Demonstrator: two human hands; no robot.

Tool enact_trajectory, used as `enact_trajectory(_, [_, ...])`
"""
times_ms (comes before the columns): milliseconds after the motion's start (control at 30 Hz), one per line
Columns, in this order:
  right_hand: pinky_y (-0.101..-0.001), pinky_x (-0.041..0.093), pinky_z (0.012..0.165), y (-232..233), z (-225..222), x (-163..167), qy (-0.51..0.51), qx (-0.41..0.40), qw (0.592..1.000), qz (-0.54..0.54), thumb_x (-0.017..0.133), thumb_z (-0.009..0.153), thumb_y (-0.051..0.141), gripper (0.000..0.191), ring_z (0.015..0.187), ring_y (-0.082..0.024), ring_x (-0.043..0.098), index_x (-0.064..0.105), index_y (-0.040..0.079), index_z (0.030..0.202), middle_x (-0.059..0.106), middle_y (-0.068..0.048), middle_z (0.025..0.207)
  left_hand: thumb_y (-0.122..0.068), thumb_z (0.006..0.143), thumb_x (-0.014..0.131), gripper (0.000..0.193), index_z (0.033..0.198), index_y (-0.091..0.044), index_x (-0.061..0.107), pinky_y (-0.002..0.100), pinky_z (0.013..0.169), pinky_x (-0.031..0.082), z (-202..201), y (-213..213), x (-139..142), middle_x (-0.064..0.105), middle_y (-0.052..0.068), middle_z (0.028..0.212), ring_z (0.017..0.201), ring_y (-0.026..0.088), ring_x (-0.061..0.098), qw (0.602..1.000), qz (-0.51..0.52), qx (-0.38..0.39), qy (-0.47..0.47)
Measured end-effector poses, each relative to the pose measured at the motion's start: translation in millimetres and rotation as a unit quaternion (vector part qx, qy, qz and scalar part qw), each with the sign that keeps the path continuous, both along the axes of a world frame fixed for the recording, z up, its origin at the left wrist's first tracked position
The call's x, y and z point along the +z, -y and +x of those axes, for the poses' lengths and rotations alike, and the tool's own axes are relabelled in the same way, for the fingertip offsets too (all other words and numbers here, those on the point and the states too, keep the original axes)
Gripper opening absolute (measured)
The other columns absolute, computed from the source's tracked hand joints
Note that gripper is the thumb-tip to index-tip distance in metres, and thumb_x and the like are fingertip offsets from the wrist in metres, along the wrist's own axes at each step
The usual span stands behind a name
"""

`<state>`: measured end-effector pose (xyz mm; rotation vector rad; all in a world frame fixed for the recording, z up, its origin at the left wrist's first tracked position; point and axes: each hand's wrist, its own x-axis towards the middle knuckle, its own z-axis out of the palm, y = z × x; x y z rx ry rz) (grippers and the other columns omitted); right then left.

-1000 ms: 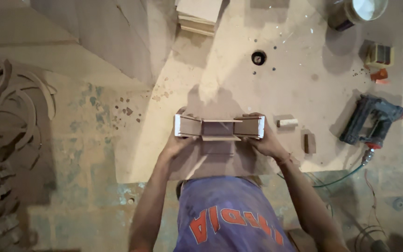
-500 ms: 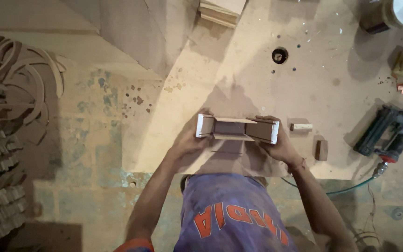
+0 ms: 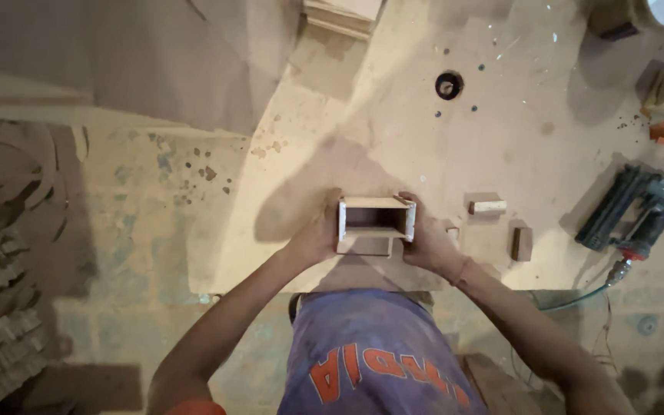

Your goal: The person assembles small wooden frames by arranging pre-cut wooden pieces on a workbench and securing them with a pneumatic nail gun. The person repeatedly picks up pieces, aligns them into a rectangular frame, and fastens the joints with nails.

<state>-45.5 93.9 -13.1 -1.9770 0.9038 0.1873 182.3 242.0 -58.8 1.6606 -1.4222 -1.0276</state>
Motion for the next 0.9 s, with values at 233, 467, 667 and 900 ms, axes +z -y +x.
enact_trajectory(233, [-0.0507, 0.056, 0.075, -2.6, -8.2, -10.6, 0.04, 0.009, 0.999, -0.02, 0.071, 0.069, 0.005, 0.096, 0.092, -0.046, 0.069, 0.025, 0.008, 0.153, 0.065, -0.023, 0.116, -0.01, 0.084, 0.07, 0.087, 0.151, 0.002, 0.017, 0.053, 0.094, 0.051, 1.9, 0.8, -3.2, 0.049, 0.039, 0.136, 0.113, 0.053, 0.058, 0.996, 0.079, -0.025, 0.032])
enact_trajectory(467, [-0.0522, 0.055, 0.085, -10.4, -14.3, -10.2, 0.024, 0.006, 0.997, -0.071, 0.079, 0.079, 0.017, 0.091, 0.102, -0.047, 0.067, 0.028, 0.009, 0.154, 0.065, -0.023, 0.126, -0.006, 0.087, 0.068, 0.069, 0.147, 0.0, 0.035, 0.048, 0.107, 0.046, 10.2, -6.5, 32.6, 0.056, 0.031, 0.137, 0.125, 0.049, 0.057, 0.992, -0.008, 0.004, 0.127])
enact_trajectory(667, [-0.0477, 0.053, 0.097, -55.0, -39.4, -19.1, 0.141, -0.142, 0.975, -0.095, 0.076, 0.086, 0.012, 0.09, 0.119, -0.039, 0.063, 0.022, -0.003, 0.156, 0.055, -0.028, 0.135, -0.015, 0.098, 0.065, 0.048, 0.137, 0.005, 0.047, 0.043, 0.104, 0.05, -65.6, -45.8, 27.6, 0.061, 0.025, 0.129, 0.121, 0.043, 0.064, 0.927, -0.027, 0.351, -0.131])
enact_trajectory(900, [-0.0371, 0.058, 0.091, -86.6, -76.4, -9.4, 0.166, -0.261, 0.946, -0.103, 0.07, 0.092, 0.006, 0.066, 0.116, -0.027, 0.065, 0.04, -0.001, 0.149, 0.053, -0.019, 0.14, -0.032, 0.085, 0.068, 0.058, 0.136, -0.006, 0.056, 0.061, 0.111, 0.028, -114.2, -48.7, -1.8, 0.054, 0.019, 0.144, 0.138, 0.037, 0.045, 0.947, -0.046, -0.057, 0.313])
